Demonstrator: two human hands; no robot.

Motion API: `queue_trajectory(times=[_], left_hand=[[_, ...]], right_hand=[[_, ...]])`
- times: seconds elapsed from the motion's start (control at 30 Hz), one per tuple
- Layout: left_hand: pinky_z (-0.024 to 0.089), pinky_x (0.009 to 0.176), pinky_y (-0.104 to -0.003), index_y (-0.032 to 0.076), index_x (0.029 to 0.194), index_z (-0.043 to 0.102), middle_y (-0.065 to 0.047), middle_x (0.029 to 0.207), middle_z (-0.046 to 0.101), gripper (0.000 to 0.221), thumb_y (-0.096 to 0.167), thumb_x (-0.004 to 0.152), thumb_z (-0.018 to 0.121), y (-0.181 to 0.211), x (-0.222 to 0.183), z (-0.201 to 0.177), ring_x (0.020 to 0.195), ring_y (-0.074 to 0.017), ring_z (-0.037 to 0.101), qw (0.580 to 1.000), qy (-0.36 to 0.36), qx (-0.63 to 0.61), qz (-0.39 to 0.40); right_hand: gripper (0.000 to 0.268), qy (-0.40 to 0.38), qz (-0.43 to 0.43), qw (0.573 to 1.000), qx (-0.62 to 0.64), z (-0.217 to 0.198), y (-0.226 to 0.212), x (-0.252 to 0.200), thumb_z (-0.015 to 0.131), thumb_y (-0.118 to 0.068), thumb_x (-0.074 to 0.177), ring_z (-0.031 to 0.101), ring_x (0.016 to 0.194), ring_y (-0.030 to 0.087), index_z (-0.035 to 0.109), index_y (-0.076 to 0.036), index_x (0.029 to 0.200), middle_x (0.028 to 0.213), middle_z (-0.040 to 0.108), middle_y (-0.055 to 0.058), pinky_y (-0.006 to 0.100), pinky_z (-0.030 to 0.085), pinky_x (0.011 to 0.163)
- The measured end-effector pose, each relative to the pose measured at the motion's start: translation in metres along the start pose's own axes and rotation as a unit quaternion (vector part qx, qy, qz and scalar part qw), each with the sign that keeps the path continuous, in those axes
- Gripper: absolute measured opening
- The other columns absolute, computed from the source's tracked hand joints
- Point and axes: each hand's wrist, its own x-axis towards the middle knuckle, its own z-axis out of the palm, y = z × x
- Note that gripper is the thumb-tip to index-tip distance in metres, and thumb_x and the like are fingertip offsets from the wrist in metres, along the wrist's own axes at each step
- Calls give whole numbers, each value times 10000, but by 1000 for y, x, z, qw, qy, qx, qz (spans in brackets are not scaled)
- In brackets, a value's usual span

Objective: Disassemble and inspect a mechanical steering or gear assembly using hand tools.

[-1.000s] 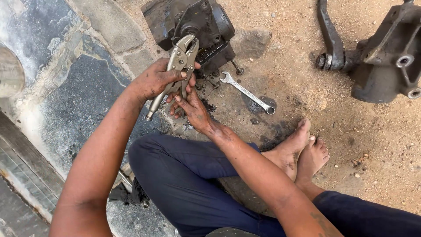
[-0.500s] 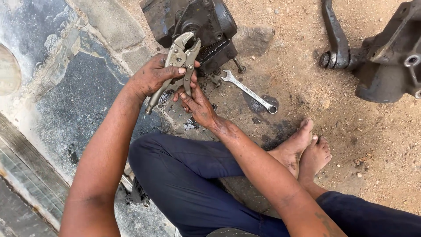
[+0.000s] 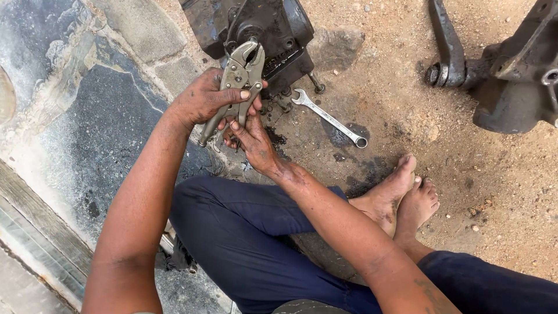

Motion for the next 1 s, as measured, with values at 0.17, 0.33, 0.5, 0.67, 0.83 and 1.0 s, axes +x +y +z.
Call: queue_trajectory(times=[0.17,0.33,0.5,0.67,0.83,1.0], left_hand=[[657,744,-324,10,1332,665,-102,1003,773,431,218,958,710,8,0,-7,907,-171,758,1000,-22,12,-5],[528,449,-273,48,1296,703,-77,970,792,419,260,934,704,18,-3,-5,643,-134,683,997,-6,54,-48],[555,464,-266,58,1221,725,-66,983,800,373,264,910,740,-6,-5,-8,662,-111,710,994,30,92,-45],[606,596,-276,57,1193,734,-91,1026,779,365,273,904,791,-38,-12,-3,775,-119,723,998,21,56,-13],[573,953,-287,45,1161,744,-64,1047,792,339,319,962,762,-60,-2,4,1014,-155,762,998,33,-55,19],[618,723,-329,59,1046,677,-31,871,722,348,362,899,763,-60,6,19,786,-163,726,987,30,-159,3]], right_hand=[[371,6,17,999,41,7,1,5,456,-314,1150,585,953,125,355,-114,1446,1208,588,52,280,492,793],[347,19,4,997,80,7,11,11,430,-340,1157,613,957,157,409,-92,1400,1179,618,85,307,510,796],[349,53,43,988,137,0,17,16,384,-357,1164,593,868,144,426,-94,1389,1107,622,94,293,508,736],[330,107,25,985,134,-10,9,10,489,-250,1153,595,837,155,414,-107,1441,1050,599,93,273,534,684],[545,61,-39,952,-299,-75,-55,-4,628,-174,1060,727,1007,218,379,-59,1531,1133,693,92,363,699,788],[423,129,-58,937,-318,-106,-136,52,559,-79,1094,753,747,188,386,1,1471,984,765,130,305,645,609]])
